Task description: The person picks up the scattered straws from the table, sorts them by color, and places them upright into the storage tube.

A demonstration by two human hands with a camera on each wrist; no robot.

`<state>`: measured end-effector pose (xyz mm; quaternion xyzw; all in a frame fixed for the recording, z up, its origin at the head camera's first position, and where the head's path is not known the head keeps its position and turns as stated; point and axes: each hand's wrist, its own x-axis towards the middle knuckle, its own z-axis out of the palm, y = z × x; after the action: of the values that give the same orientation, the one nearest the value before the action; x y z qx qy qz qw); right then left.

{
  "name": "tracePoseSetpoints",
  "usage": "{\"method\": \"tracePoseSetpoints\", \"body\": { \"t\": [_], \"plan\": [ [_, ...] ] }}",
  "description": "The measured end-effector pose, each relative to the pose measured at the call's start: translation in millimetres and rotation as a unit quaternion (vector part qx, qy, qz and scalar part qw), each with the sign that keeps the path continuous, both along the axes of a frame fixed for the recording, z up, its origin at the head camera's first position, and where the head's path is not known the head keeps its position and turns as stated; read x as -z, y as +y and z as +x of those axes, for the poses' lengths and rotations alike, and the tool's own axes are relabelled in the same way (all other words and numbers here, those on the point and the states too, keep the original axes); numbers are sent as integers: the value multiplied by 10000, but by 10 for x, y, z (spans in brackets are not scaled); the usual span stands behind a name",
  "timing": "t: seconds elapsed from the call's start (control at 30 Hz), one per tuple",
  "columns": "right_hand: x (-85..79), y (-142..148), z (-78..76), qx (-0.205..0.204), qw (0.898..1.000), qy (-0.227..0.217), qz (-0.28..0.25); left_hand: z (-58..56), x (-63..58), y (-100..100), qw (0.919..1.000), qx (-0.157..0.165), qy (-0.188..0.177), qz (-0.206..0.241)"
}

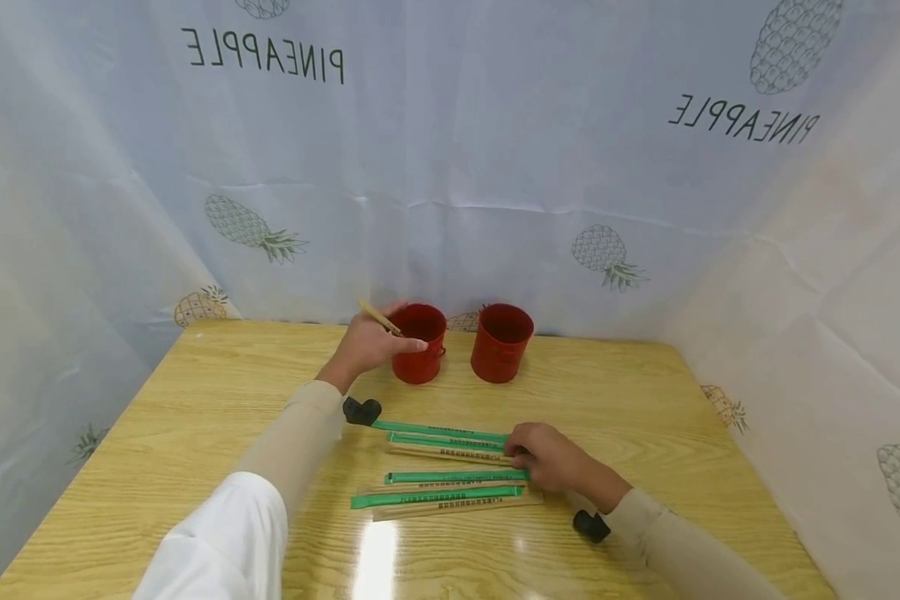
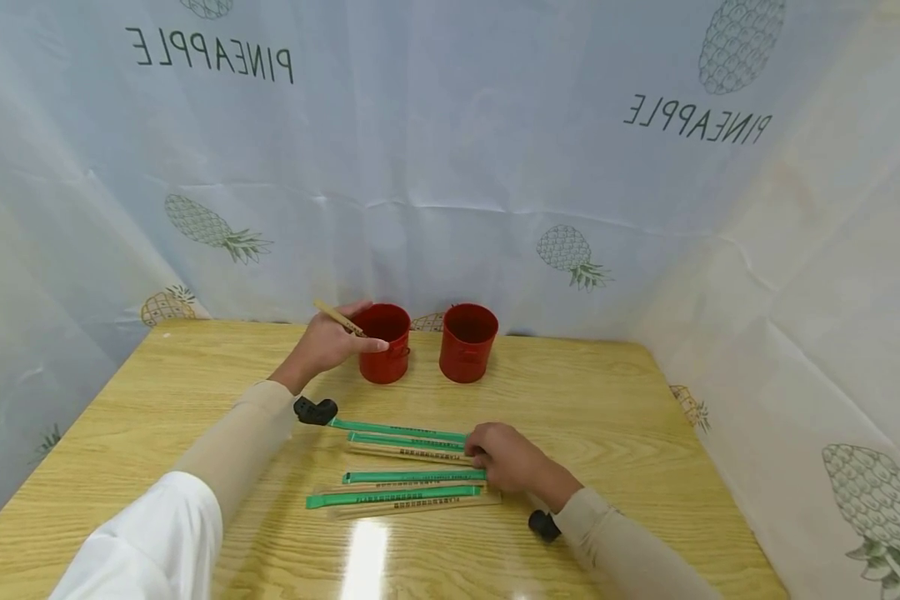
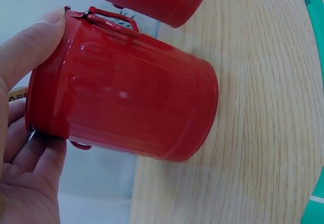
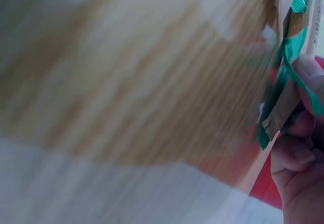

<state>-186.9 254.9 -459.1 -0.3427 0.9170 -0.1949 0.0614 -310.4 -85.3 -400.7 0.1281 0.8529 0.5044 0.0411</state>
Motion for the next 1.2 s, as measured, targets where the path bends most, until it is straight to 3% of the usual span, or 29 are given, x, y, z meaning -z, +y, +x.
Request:
{"method": "tracePoseSetpoints", "body": {
  "t": [0.17, 0.3, 0.4, 0.57, 0.7, 0.97, 1.2],
  "plan": [
    [-1, 65, 22, 218, 9964, -527, -620, -2, -7, -12, 10000, 2, 32, 5],
    [-47, 70, 13, 473, 9854, -960, -1321, 12, -34, -25, 10000, -5, 9, 29],
    [-89, 35, -23, 452, 9776, -1043, -1773, 18, -42, -33, 10000, -10, -6, 55],
    [-160, -71, -108, 236, 9656, -916, -2421, 1, -22, -32, 9998, 9, -16, 186],
    [-255, -185, -179, 307, 9602, -847, -2643, -18, 6, -22, 9997, 27, -27, 229],
    [-527, -430, -390, 305, 9621, -473, -2669, -28, 22, 14, 9998, 24, 21, 186],
    [-811, -661, -639, 314, 9655, 263, -2571, -26, 37, 23, 10000, -36, 23, 20]
  ]
}}
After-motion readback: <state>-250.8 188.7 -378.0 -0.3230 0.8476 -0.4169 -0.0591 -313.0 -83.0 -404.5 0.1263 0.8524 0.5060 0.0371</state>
